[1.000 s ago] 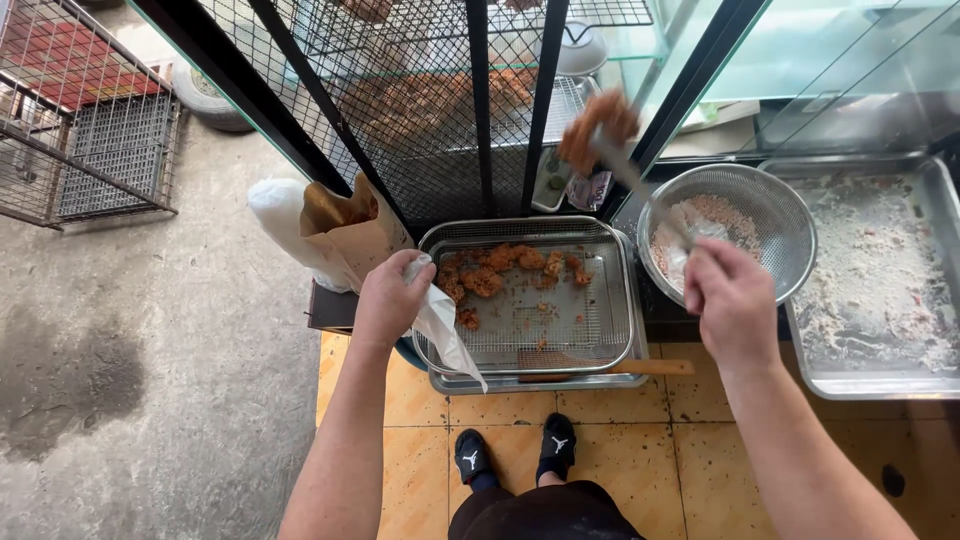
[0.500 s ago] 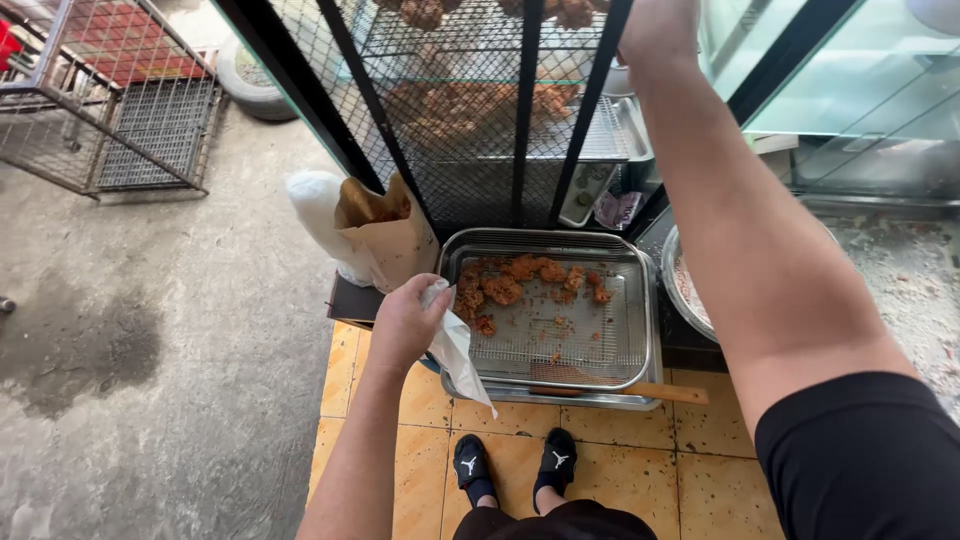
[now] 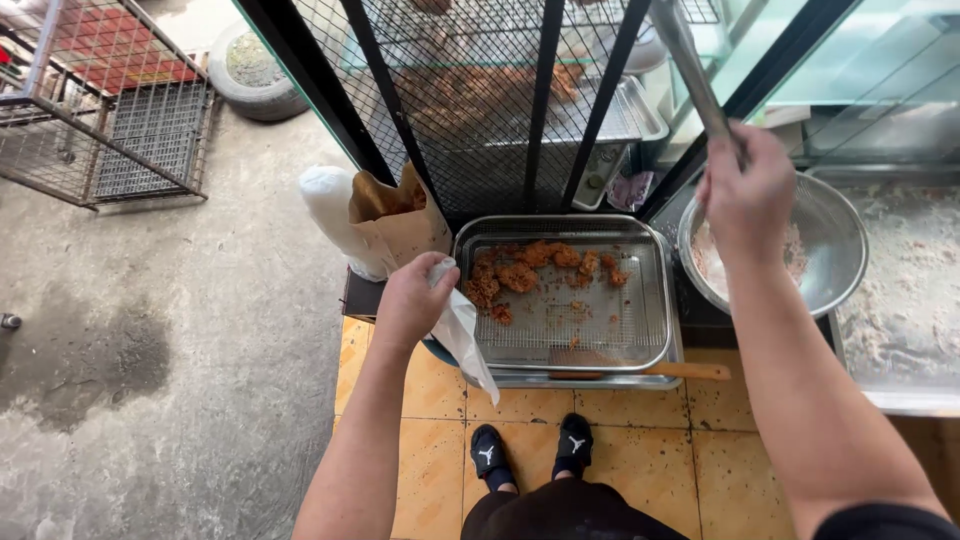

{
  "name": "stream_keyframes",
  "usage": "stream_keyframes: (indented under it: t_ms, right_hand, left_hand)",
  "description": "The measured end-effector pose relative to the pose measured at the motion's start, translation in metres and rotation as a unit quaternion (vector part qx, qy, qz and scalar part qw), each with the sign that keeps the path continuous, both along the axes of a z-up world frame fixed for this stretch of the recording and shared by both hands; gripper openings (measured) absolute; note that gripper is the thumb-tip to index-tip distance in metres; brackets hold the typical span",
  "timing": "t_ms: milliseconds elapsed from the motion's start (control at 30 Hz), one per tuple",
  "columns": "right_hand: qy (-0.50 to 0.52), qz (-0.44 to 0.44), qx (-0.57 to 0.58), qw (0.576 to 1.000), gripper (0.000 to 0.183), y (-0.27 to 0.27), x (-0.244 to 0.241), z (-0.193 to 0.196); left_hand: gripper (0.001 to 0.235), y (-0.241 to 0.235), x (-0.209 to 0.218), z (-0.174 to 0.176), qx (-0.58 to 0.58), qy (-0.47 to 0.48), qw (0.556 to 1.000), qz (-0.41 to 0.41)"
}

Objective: The person uses tongs to transfer fried chicken from a wire basket into a paper bag, and then uses a large strainer to remove french fries from a pot of oil.

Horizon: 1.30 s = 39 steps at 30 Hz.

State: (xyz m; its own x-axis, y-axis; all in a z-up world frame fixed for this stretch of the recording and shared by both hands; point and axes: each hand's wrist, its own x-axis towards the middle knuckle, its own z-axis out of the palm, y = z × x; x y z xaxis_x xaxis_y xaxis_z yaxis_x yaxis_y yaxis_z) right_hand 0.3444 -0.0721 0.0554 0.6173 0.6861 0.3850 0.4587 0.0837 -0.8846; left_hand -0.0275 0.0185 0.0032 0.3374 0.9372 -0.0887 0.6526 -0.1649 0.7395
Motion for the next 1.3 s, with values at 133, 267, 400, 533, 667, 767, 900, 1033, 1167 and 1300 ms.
stream_keyframes:
  t_ms: [133, 267, 400, 533, 667, 767, 900, 1033, 1167, 1300]
  right_hand:
    - [0.03, 0.01, -0.09, 0.995, 0.02, -0.082, 0.002, -0.06]
    - [-0.122, 0.092, -0.202, 0.967, 0.028, -0.118, -0.02, -0.113]
    - [-0.348, 0.161, -0.239, 0.892, 0.033, -0.118, -0.056, -0.157]
    - [-0.403, 0.176, -0.265, 0.858, 0.038, -0.109, -0.077, -0.181]
    - [-0.457, 0.157, -0.242, 0.842, 0.039, -0.097, -0.088, -0.193]
    - [-0.472, 0.157, -0.25, 0.831, 0.038, -0.092, -0.087, -0.202]
    - [-0.41, 0.17, -0.21, 0.871, 0.029, -0.091, -0.066, -0.208]
    - [-0.15, 0.158, -0.296, 0.93, 0.026, -0.099, -0.039, -0.178]
    - [0.361, 0.154, -0.324, 0.861, 0.019, -0.137, 0.009, -0.205]
    - [0.523, 0.133, -0.188, 0.821, 0.02, -0.156, 0.024, -0.161]
  left_hand:
    - [0.036, 0.01, -0.002, 0.001, 0.018, -0.019, 0.999, -0.024]
    - [0.037, 0.015, -0.002, 0.003, 0.024, -0.022, 0.999, -0.039]
    - [0.036, 0.014, -0.001, -0.002, 0.029, -0.011, 0.998, -0.047]
    - [0.037, 0.008, -0.004, -0.012, 0.032, -0.01, 0.998, -0.056]
    - [0.038, -0.001, -0.006, -0.008, 0.02, -0.003, 0.998, -0.053]
    - [0.038, -0.005, -0.008, -0.006, 0.0, 0.012, 0.999, -0.039]
    - [0.039, -0.004, -0.011, -0.008, 0.016, 0.016, 0.999, -0.034]
    - [0.039, -0.002, -0.006, -0.008, 0.014, 0.01, 1.0, -0.024]
    - [0.039, 0.0, 0.006, -0.011, 0.026, -0.01, 0.999, -0.025]
    - [0.038, 0.001, 0.025, -0.01, 0.006, -0.02, 0.999, -0.024]
